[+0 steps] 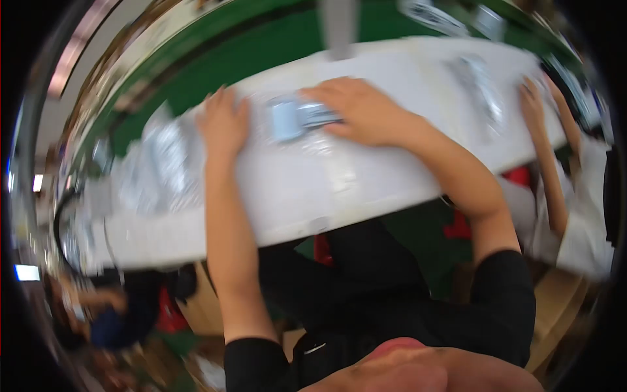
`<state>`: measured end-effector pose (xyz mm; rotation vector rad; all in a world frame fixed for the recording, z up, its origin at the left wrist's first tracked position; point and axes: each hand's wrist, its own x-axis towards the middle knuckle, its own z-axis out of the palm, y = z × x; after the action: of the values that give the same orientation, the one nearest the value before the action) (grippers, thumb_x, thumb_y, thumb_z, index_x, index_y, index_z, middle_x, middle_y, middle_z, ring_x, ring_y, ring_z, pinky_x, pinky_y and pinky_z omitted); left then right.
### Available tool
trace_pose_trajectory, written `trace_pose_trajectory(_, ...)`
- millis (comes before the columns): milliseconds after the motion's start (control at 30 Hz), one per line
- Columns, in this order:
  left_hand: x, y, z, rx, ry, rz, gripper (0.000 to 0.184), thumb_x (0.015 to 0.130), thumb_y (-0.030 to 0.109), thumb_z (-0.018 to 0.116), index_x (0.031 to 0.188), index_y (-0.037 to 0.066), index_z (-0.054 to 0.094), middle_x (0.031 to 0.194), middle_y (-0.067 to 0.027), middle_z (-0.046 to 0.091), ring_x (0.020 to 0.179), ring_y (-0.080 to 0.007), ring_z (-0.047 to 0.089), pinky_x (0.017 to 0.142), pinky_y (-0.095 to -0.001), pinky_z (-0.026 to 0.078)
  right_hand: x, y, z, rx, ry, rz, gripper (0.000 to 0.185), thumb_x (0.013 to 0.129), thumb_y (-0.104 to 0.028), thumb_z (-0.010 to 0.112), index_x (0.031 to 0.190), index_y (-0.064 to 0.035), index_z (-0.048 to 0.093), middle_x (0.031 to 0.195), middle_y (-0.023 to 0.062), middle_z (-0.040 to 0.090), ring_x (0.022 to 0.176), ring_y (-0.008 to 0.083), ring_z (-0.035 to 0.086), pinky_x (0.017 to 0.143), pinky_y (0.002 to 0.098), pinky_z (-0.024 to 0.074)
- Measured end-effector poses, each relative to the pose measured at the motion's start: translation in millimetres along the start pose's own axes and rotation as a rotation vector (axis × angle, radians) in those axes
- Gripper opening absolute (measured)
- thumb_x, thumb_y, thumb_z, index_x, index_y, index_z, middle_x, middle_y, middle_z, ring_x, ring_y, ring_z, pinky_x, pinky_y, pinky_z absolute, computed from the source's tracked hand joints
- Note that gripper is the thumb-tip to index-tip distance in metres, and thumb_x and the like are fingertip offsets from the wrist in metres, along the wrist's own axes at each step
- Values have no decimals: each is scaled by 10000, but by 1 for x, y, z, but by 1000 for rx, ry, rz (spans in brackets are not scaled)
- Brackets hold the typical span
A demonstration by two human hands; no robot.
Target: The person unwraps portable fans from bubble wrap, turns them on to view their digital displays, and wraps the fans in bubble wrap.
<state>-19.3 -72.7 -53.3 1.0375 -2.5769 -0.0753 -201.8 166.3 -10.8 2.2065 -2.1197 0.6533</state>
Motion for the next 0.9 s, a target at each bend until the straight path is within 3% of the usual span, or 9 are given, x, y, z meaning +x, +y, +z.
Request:
trace_pose_trajectory(67,1,-3,-23,0,258,-29,396,902,338,555,1212,108,646,1369,-86,545,1345,-289,413,1123,-558,219,0,-1,-1,37,-6,25,661,812,-144,657,1432,-132,430,1320,110,537,1180,302,510,1049,392,381)
trace_pose_trajectory(133,4,-15,-45,101,396,-162,381,884,297,575,1211,110,632,1351,-129,532,1301,-349,424,1101,-553,247,0,-4,-6,63,-34,63,661,817,-143,658,1436,-130,425,1330,112,524,1188,299,501,1053,383,380)
trace_pose_trajectory(233,-1,-43,-41,123,318,-311,390,852,227,611,1224,110,611,1351,-174,496,1203,-395,455,1053,-543,297,-1,-3,-9,62,-75,88,656,835,-139,651,1445,-127,411,1347,112,510,1193,294,498,1057,375,380)
trace_pose_trajectory(433,-3,-41,-44,237,183,-238,449,803,143,649,1247,117,589,1366,-197,463,1103,-393,482,985,-511,360,-1,-7,-10,65,-98,150,644,860,-139,638,1456,-138,395,1355,112,503,1206,290,492,1072,374,373)
trace_pose_trajectory(567,-5,-33,-46,228,206,-350,480,765,93,674,1237,134,598,1318,-161,492,1061,-364,492,915,-478,423,-2,-4,-10,41,-111,140,641,872,-140,633,1464,-152,385,1365,111,498,1223,289,485,1086,379,367)
trace_pose_trajectory(767,-5,-32,-60,80,180,-316,474,770,129,695,1233,151,601,1271,-121,507,1046,-346,490,852,-451,461,1,-7,-10,51,-135,164,641,874,-137,633,1465,-162,386,1384,110,487,1246,291,473,1104,383,356)
trace_pose_trajectory(900,0,-11,-73,-73,528,-117,458,774,180,721,1217,161,605,1228,-92,512,1028,-326,487,834,-430,477,0,-7,-10,49,-119,167,636,876,-135,632,1464,-162,389,1396,105,481,1250,293,472,1107,386,354)
